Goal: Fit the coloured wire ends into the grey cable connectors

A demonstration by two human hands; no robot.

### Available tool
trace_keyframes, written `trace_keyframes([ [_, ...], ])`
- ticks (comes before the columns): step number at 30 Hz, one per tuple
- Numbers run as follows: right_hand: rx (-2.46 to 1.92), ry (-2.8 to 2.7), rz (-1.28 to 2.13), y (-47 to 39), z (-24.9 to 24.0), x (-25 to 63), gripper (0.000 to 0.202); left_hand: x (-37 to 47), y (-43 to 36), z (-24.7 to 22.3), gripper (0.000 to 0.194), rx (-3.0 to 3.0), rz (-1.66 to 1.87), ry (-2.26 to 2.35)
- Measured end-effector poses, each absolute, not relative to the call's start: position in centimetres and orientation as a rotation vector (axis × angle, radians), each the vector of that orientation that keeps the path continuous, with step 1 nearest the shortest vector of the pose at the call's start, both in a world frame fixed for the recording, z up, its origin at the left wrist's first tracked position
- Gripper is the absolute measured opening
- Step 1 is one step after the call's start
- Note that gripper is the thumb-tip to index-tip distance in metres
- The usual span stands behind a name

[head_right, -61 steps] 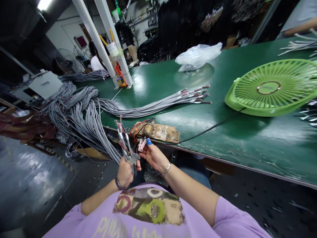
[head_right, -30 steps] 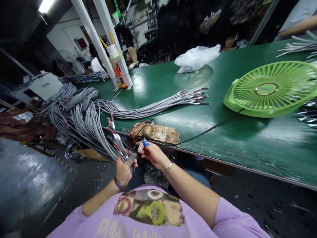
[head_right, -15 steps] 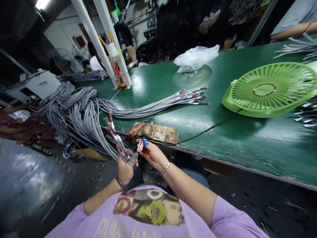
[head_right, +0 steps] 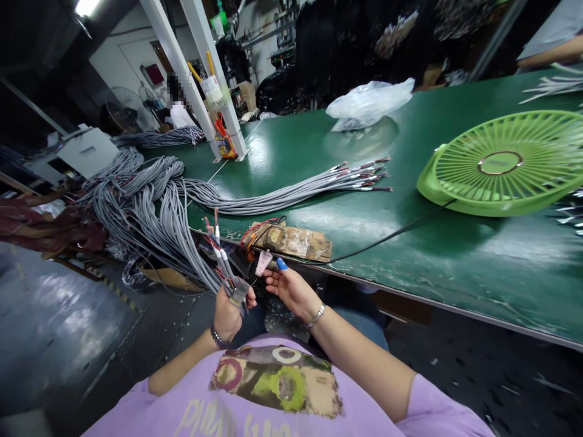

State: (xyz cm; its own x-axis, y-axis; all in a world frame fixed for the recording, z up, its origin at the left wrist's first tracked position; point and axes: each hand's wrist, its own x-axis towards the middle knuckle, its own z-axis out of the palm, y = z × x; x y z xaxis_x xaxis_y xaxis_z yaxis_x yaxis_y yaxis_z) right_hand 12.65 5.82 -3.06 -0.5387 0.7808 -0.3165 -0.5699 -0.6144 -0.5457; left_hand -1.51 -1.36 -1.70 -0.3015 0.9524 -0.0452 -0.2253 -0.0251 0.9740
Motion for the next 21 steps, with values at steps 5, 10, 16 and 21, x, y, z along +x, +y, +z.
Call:
trace_keyframes([
  [5, -0.763, -0.690, 2.038, 5.0, -3.7, 14.1, 0.028, -1.9, -1.6, -1.3, 0.028, 0.876, 1.482, 1.174],
  [10, -0.891, -1.109, 1.738, 3.4, -2.7, 14.9, 0.029, -2.1, -2.2, -1.0, 0.025, 0.891, 1.371, 1.221],
  [16, -0.727, -1.653, 1.495, 0.9, 0.1, 13.1, 0.023, -1.7, -3.0, -1.2, 0.036, 1.070, 1.393, 1.227],
  [21, -0.829, -1.757, 1.263, 0.4, 0.7, 11.8, 0.019, -1.8, -3.4, -1.2, 0.048, 1.252, 1.376, 1.187],
])
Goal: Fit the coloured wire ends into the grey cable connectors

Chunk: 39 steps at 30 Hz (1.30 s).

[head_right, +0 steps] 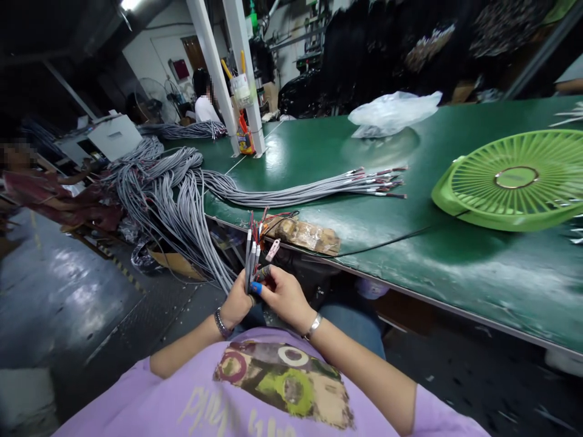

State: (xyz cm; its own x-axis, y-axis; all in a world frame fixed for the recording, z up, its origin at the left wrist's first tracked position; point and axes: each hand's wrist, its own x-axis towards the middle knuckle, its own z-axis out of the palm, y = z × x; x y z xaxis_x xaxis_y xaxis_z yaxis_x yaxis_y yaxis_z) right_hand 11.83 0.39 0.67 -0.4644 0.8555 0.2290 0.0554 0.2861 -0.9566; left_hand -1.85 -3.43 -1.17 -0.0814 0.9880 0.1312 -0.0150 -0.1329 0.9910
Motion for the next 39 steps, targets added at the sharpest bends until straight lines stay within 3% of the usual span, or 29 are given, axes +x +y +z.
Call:
trace_keyframes([
  [6, -0.759, -1.630, 1.352, 0.1, 0.0, 12.0, 0.017, -3.0, -3.9, -1.0, 0.046, 1.178, 1.235, 1.071],
  [11, -0.777, -1.544, 1.421, -0.5, -0.6, 12.4, 0.017, -3.8, -4.0, -0.7, 0.033, 0.948, 1.206, 1.035],
  [20, -0.929, -1.321, 1.412, 0.6, -2.1, 15.0, 0.022, -6.2, -3.2, 2.0, 0.031, 0.669, 1.571, 0.941],
  [26, -0.996, -1.083, 1.584, 1.4, -4.1, 15.4, 0.030, -6.8, -4.3, 3.5, 0.025, 0.815, 1.469, 0.883],
  [31, -0.899, -1.148, 1.566, 1.7, -3.8, 16.5, 0.027, -9.3, -3.5, 5.3, 0.027, 0.730, 1.849, 0.774],
  [39, -0.966, -0.753, 1.522, 2.7, -6.1, 20.1, 0.029, -13.4, -2.3, 6.4, 0.028, 0.759, 1.992, 0.675],
])
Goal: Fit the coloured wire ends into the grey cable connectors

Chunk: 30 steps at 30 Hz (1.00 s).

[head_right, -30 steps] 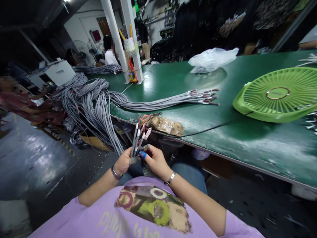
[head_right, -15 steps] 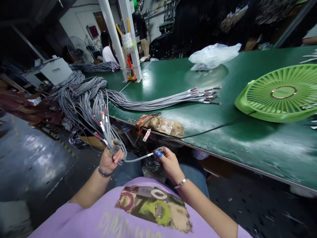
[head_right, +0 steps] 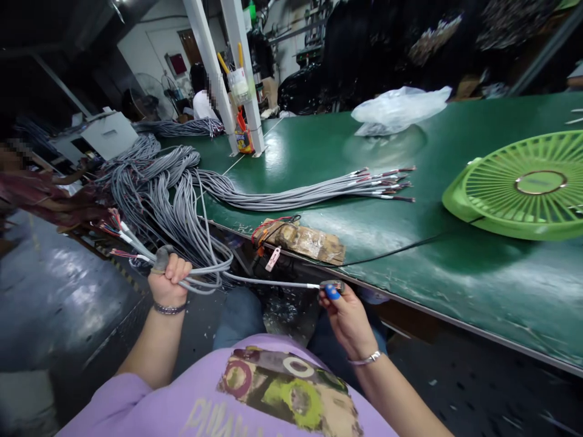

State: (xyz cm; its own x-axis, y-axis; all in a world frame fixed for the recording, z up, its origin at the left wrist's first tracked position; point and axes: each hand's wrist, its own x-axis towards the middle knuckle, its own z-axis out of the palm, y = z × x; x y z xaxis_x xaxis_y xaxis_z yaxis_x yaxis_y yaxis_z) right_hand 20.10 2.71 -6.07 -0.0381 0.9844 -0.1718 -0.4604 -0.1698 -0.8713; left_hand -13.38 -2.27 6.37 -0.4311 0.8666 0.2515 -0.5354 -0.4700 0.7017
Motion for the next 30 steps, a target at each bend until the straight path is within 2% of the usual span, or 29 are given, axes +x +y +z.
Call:
trace_keyframes([
  [3, -1.022, -0.900, 1.435, 3.0, -5.6, 19.8, 0.026, -10.9, -3.0, 4.6, 0.019, 0.956, 1.805, 0.815],
  [7, -0.883, -1.584, 1.384, 2.5, -2.2, 17.3, 0.017, -5.6, -3.6, 1.8, 0.026, 1.156, 1.154, 1.076],
  [10, -0.764, -1.800, 1.306, 2.5, 0.1, 15.1, 0.015, -2.8, -3.3, 0.3, 0.029, 1.177, 1.263, 1.232],
  [13, -0.751, -1.707, 1.392, 2.7, 1.0, 14.0, 0.019, -2.3, -2.7, -0.4, 0.028, 1.181, 1.367, 1.295],
  [19, -0.701, -1.464, 1.771, 2.3, 0.8, 13.1, 0.030, -3.7, -2.9, 0.3, 0.032, 1.282, 1.055, 1.143],
  [23, -0.820, -1.365, 1.800, 2.3, 0.6, 12.5, 0.036, -3.6, -3.1, 0.6, 0.031, 1.254, 0.924, 1.145],
  [30, -0.886, -1.236, 1.767, 2.1, 0.6, 12.2, 0.034, -2.6, -2.8, 0.4, 0.035, 1.036, 1.164, 1.246],
])
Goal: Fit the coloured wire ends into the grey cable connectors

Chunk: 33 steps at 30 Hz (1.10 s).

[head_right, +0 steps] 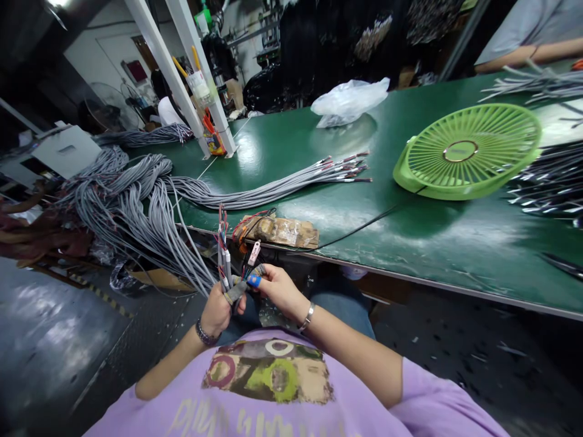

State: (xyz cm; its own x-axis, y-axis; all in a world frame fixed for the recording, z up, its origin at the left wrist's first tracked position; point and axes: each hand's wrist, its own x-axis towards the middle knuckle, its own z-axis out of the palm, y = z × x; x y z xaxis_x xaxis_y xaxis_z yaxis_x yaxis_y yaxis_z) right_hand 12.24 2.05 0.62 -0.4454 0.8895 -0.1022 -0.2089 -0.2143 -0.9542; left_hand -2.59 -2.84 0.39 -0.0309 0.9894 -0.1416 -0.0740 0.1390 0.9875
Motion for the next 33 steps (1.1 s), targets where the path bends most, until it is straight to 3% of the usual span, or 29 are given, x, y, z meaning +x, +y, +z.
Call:
trace_keyframes([
  [14, -0.785, -1.484, 1.640, 1.2, -0.6, 11.9, 0.030, -2.1, -1.9, 0.4, 0.020, 0.651, 1.393, 1.260],
  [23, -0.881, -1.394, 1.754, 2.5, 0.1, 12.3, 0.039, -1.7, -2.3, -0.1, 0.023, 0.764, 1.276, 1.303],
  [33, -0.762, -1.312, 1.895, 2.6, 0.1, 11.5, 0.035, -1.8, -1.9, -0.5, 0.023, 0.840, 1.085, 1.281],
])
